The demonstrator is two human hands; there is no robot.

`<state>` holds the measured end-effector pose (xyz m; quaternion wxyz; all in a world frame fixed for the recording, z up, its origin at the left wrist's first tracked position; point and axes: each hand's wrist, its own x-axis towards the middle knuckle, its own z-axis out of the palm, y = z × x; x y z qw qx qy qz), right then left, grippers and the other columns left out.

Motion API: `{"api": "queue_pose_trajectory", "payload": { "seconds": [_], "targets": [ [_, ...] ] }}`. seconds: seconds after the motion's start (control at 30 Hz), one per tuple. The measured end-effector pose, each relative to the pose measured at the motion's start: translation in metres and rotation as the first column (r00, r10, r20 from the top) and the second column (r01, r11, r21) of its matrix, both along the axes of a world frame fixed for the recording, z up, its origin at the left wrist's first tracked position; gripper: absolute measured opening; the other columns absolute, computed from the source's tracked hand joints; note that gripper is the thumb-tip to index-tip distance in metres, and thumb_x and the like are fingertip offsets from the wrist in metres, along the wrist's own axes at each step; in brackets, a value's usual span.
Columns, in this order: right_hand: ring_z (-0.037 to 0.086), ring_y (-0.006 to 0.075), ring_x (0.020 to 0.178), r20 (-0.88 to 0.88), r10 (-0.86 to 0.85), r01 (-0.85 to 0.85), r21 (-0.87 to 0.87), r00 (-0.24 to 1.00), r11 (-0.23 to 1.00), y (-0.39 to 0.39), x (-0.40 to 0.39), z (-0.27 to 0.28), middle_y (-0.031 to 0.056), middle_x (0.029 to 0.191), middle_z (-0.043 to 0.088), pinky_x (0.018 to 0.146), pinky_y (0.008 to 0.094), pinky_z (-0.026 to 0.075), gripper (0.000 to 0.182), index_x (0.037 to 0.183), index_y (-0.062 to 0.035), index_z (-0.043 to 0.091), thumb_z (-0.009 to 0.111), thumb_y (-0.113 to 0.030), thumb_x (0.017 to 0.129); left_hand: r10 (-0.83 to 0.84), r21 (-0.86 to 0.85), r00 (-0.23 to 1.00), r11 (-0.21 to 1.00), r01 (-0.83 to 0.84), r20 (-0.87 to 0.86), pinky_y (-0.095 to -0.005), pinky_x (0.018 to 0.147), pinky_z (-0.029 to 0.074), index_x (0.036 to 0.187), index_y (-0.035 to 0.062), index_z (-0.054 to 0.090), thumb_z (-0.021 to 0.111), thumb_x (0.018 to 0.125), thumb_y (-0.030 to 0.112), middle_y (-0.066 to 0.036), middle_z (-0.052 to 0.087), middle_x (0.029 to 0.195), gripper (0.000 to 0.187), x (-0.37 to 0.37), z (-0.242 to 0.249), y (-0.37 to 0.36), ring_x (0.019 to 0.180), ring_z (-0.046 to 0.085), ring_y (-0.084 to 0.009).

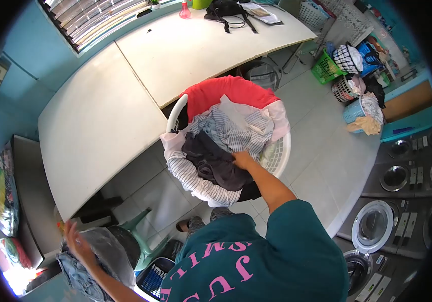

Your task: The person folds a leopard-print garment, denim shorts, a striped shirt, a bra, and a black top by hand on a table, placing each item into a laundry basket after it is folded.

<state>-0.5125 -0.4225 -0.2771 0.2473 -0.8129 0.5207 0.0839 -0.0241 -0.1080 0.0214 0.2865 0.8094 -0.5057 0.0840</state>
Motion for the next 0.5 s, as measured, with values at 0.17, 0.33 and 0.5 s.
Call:
{"api": "queue_pose_trajectory", "payload": {
  "seconds": [0.17,0.33,0.5],
  "targets": [
    [0.049,0.0337,0.102,-0.240,0.039,-0.047,-0.026,0.970,0.999,-0.006,0.003,0.016,0.0110,0.103,0.057,0.082,0.0415,0.042,0.035,0.099,-0.0100,0.060,0.064,-0.029,0.070,-0.104,0.130,0.978,0.983,0.129,-0.180,-0.0319,0.086,0.044,0.102,0.0037,0.057,0.049,0.080,-0.004,-0.011,0.052,0.119,0.024,-0.099,-0.011,-0.062,0.108,0.051,-0.0250],
    [0.051,0.0307,0.100,-0.072,0.061,-0.060,0.025,0.996,0.998,-0.015,-0.024,0.006,0.0129,0.101,0.056,0.082,0.0409,0.042,0.042,0.096,-0.0083,0.059,0.071,-0.032,0.063,-0.077,0.210,0.943,0.966,0.151,-0.325,-0.0314,0.076,0.047,0.099,0.0034,0.057,0.049,0.080,-0.005,-0.010,0.057,0.109,0.022,-0.151,-0.021,-0.068,0.098,0.057,-0.0257],
    [0.051,0.0312,0.098,0.046,-0.100,0.082,0.289,0.994,0.954,-0.021,-0.037,0.012,0.0149,0.100,0.055,0.084,0.0405,0.042,0.051,0.101,-0.0082,0.056,0.075,-0.031,0.059,-0.045,0.240,0.919,0.959,0.149,-0.391,-0.0337,0.078,0.046,0.097,0.0034,0.057,0.050,0.077,-0.005,-0.012,0.059,0.104,0.022,-0.170,-0.043,-0.057,0.094,0.058,-0.0290]
  ]
}}
